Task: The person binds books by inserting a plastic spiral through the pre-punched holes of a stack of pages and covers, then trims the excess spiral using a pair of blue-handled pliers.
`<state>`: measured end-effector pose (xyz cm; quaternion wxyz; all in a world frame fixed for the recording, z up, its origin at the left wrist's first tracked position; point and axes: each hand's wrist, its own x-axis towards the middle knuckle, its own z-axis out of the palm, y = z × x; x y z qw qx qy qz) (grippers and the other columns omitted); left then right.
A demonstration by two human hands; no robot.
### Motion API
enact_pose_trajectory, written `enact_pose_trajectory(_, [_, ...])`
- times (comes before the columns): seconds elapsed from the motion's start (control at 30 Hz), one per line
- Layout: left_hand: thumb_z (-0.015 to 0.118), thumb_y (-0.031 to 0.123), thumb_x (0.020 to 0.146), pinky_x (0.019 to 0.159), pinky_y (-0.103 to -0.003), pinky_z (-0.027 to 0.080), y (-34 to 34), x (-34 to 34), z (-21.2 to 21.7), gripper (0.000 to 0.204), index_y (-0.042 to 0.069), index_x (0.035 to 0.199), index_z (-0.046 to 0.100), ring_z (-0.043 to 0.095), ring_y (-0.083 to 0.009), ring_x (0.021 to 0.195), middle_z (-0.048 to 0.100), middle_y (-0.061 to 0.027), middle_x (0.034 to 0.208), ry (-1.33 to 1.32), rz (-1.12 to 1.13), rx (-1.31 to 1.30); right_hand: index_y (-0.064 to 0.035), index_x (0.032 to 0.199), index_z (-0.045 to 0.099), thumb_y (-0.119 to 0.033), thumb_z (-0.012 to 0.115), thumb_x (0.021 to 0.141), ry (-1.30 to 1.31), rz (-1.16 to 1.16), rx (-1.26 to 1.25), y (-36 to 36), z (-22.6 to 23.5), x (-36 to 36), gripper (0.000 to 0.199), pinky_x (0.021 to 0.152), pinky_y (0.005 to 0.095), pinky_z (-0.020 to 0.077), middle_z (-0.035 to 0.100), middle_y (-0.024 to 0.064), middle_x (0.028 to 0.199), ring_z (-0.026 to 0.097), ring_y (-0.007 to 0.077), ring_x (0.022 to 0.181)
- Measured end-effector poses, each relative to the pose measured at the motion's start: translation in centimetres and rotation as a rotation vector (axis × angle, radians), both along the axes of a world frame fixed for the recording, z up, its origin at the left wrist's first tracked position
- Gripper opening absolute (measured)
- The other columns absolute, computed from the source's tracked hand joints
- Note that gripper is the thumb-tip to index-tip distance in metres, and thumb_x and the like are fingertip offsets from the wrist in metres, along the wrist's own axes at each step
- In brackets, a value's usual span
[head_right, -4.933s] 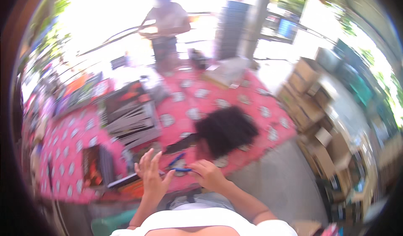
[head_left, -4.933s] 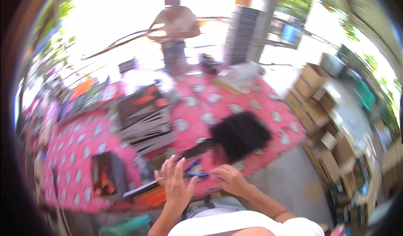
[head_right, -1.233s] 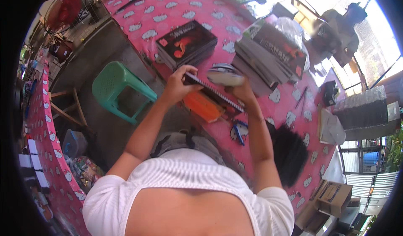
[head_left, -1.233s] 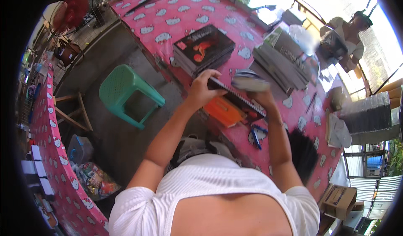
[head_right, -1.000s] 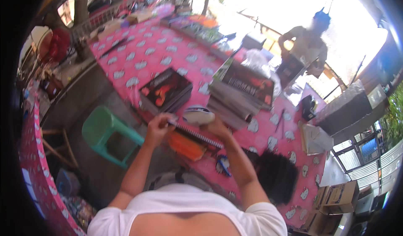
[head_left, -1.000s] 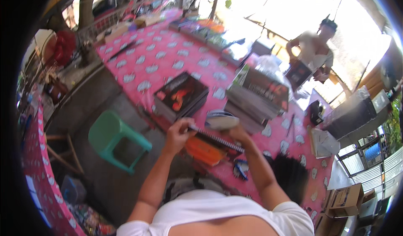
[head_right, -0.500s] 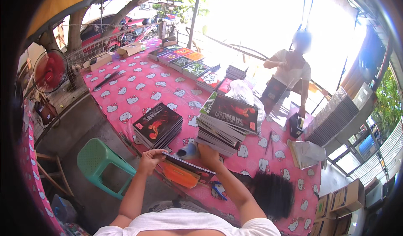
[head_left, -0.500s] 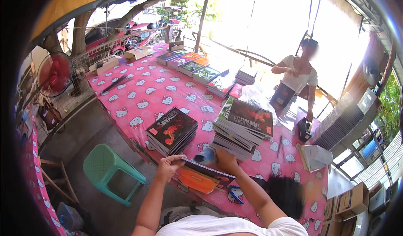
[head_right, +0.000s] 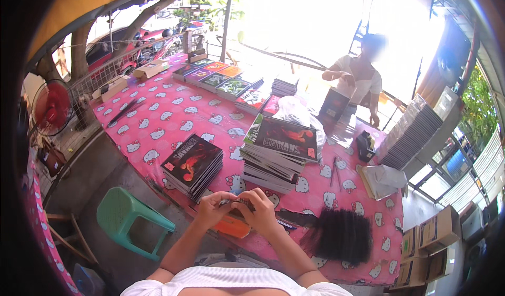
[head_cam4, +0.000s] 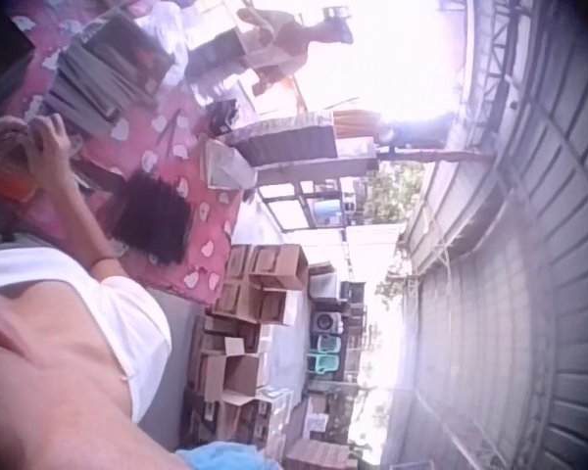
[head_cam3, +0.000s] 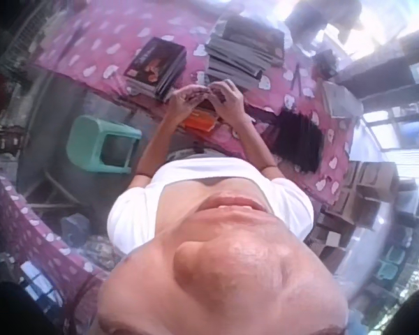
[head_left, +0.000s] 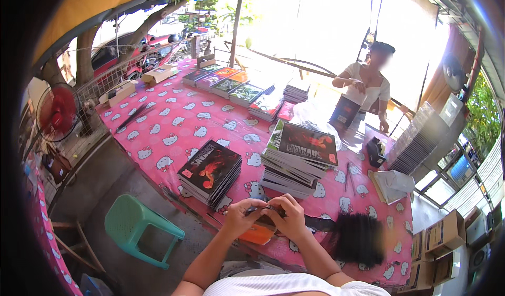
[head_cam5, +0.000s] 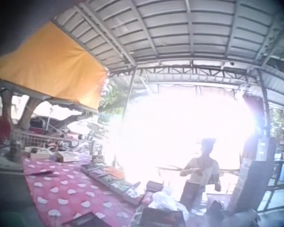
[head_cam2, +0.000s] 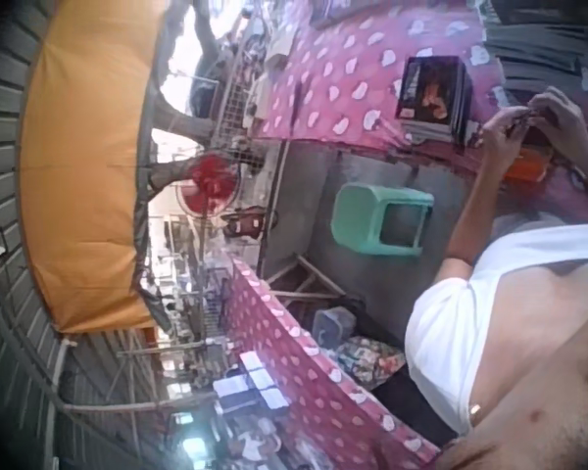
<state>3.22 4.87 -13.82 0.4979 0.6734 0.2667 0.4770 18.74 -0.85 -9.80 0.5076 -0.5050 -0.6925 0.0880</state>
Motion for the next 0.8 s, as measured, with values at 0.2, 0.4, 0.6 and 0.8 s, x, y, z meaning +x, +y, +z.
enact_pose_trajectory(0.2, [0.067,0.001,0.081,0.072,-0.022,0.05,-0.8,-0.6,-0.1,0.021,0.0,0.102,0.067,0.065,-0.0094,0.081,0.07,-0.0064,0.09,-0.003,-0.027,-0.033,-0.0027,0.087,0.061,-0.008,0.073,0.075,-0.034,-0.042,0.082,-0.4,0.5,-0.3,0.018,0.06,0.032,0.0486,0.059,0.0093,0.079,0.06,0.0237,0.069])
enact_pose_trajectory(0.4, [0.068,-0.002,0.081,0.076,-0.023,0.051,-1.1,-0.5,-0.4,0.018,-0.002,0.1,0.066,0.063,-0.0093,0.084,0.068,-0.0052,0.09,-0.214,-0.092,-0.226,-0.0003,0.083,0.065,-0.003,0.072,0.075,-0.001,-0.068,0.031,-1.5,-0.2,-0.9,0.012,0.061,0.0288,0.0499,0.065,0.0108,0.078,0.063,0.0218,0.067])
enact_pose_trajectory(0.6, [0.068,0.001,0.082,0.078,-0.024,0.051,0.1,-0.7,-0.6,0.018,0.0,0.1,0.062,0.061,-0.0079,0.084,0.067,-0.0043,0.089,0.029,0.044,0.024,0.0012,0.087,0.066,0.01,0.058,0.074,-0.156,-0.101,0.178,0.0,-0.9,-1.0,0.017,0.062,0.0306,0.0519,0.065,0.0116,0.077,0.064,0.0226,0.067])
enact_pose_trajectory(0.8, [0.065,0.003,0.084,0.072,-0.028,0.05,0.1,-0.6,-1.2,0.03,0.004,0.112,0.054,0.064,-0.0155,0.079,0.066,-0.0069,0.085,-0.137,-0.192,0.048,0.0011,0.094,0.065,-0.009,0.07,0.077,-0.173,-0.109,0.031,-1.5,2.0,-3.4,0.021,0.071,0.0349,0.0516,0.064,0.0138,0.095,0.063,0.0254,0.082])
